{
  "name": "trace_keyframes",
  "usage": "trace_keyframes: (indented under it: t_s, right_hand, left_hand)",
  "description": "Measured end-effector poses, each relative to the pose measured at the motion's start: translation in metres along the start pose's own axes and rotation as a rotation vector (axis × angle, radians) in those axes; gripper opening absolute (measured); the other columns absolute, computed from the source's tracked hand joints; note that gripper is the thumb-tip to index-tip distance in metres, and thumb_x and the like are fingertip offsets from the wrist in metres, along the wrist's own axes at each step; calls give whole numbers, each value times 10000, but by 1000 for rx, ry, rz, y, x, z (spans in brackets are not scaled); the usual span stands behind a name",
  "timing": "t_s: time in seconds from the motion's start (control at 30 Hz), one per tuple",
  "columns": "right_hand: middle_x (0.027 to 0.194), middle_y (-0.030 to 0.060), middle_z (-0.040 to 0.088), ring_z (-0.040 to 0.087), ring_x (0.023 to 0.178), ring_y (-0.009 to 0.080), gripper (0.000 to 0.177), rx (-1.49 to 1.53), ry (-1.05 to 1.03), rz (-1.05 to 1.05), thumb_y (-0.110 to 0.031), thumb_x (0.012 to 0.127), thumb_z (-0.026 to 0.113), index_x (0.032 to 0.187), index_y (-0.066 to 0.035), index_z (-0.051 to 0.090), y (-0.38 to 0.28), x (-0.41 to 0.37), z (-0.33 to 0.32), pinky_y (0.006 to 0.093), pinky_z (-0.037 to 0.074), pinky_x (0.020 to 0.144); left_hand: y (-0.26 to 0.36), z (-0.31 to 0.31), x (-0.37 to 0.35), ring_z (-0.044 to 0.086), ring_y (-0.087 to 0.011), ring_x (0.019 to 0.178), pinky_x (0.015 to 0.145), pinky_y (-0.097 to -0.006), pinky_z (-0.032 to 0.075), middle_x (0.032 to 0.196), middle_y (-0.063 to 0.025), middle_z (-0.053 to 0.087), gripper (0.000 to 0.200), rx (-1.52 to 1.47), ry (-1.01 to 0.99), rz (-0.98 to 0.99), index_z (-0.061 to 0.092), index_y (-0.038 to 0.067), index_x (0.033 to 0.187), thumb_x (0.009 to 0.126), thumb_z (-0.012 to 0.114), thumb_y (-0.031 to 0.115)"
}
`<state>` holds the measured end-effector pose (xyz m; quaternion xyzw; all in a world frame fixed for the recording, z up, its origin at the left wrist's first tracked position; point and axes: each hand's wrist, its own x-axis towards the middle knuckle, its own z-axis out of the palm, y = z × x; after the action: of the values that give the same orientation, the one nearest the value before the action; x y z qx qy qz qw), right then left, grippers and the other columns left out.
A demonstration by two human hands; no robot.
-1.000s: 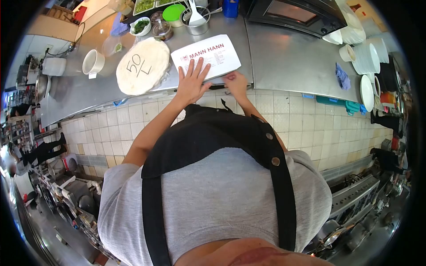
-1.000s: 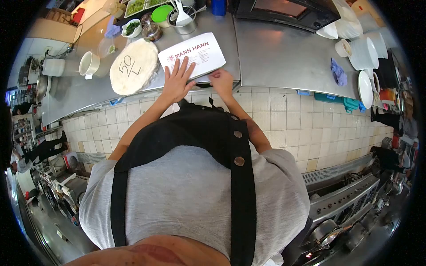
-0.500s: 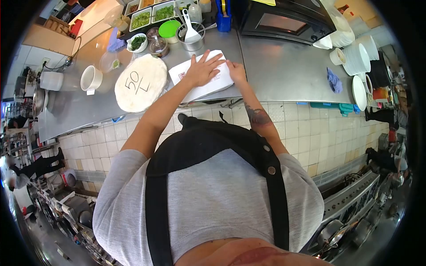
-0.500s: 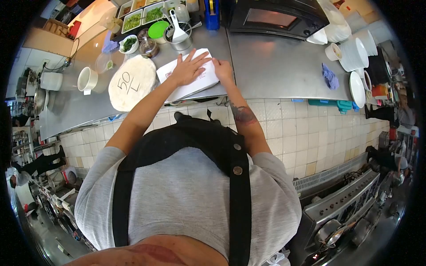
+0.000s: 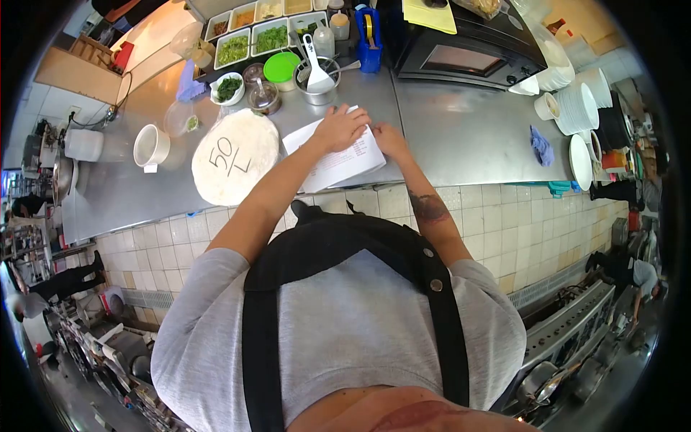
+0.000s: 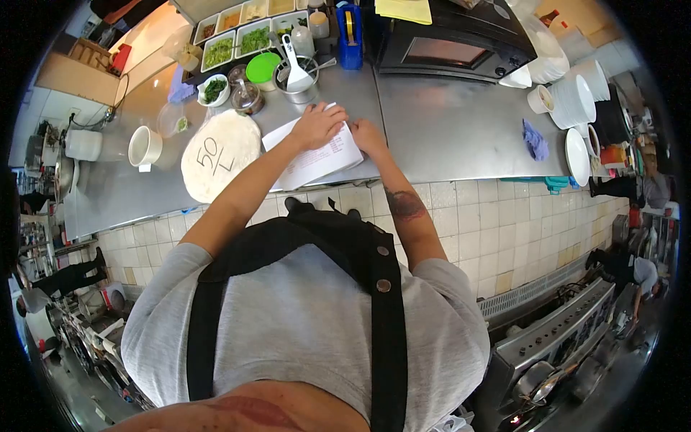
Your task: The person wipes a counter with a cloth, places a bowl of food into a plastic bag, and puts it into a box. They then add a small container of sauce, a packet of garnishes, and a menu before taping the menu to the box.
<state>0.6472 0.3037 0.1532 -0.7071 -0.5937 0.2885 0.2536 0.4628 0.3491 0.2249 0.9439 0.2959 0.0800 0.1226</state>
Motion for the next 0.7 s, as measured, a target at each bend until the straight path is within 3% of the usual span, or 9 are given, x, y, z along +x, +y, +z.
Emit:
trace_keyframes:
  t_s: [0.1, 0.17, 0.23, 0.3, 0.4, 0.5, 0.6, 0.7]
  right_hand:
    - [878, 221, 620, 603, 842, 413, 220, -11, 391, -118, -221, 860, 557, 942, -25, 613, -31, 31, -21, 477, 469, 755]
    - [902, 211, 607, 594, 853, 401, 213, 175, 593, -185, -217, 848, 588, 920, -16, 598, -55, 70, -34, 483, 457, 775]
    - [914, 203, 602, 581, 876, 393, 256, 156, 805, -288, -242, 846, 596, 917, 4, 583, -61, 125, -35, 469, 449, 793]
    - [946, 206, 622, 568, 971, 384, 283, 187, 803, -146, -256, 860, 591, 926, 19, 601, -69, 167, -37, 442, 441, 839]
    - [1001, 225, 636, 590, 968, 378, 344, 105, 557, 202, -300, 870, 593, 964, 28, 633, -68, 217, -44, 427, 457, 843]
    - [1023, 195, 660, 629, 979, 292, 333, 309, 490, 563, -293, 845, 643, 967, 16, 672, -89, 225, -62, 383, 470, 855]
    - [990, 145, 676, 625, 976, 236, 305, 578, 369, 601, -252, 806, 704, 961, 8, 675, -111, 213, -75, 365, 465, 856]
    - [910, 138, 677, 626, 822, 211, 338, 937, 521, 596, -215, 736, 784, 893, 63, 674, -71, 246, -54, 335, 491, 708]
  left_hand:
    - [0, -2, 3, 474, -288, 1023, 856, -497, 372, 1165, -21, 511, 236, -6, 2, 3, 551, 160, 1088, 898, 466, 270]
    - [0, -3, 3, 475, -287, 1011, 834, -482, 375, 1161, -24, 513, 236, -10, 21, 11, 553, 162, 1086, 888, 473, 263]
    - [-4, 1, 2, 475, -286, 1015, 816, -484, 371, 1143, -10, 516, 247, -21, 40, 10, 570, 186, 1096, 892, 458, 270]
    - [-5, -1, 1, 476, -282, 1014, 815, -479, 372, 1149, -3, 518, 251, -25, 52, 23, 570, 188, 1101, 893, 457, 270]
    - [-6, -2, 2, 480, -284, 984, 800, -463, 384, 1149, -12, 516, 237, -16, 58, 38, 558, 185, 1091, 877, 484, 255]
    - [-9, -1, 1, 485, -283, 980, 800, -460, 387, 1155, -9, 516, 239, -24, 77, 44, 558, 193, 1098, 881, 481, 256]
    - [-10, 2, 1, 489, -281, 990, 802, -455, 390, 1166, -7, 515, 241, -44, 96, 54, 559, 199, 1106, 890, 473, 260]
    - [-9, 1, 0, 491, -277, 1005, 805, -451, 392, 1178, -5, 511, 243, -33, 68, 44, 562, 201, 1112, 897, 467, 262]
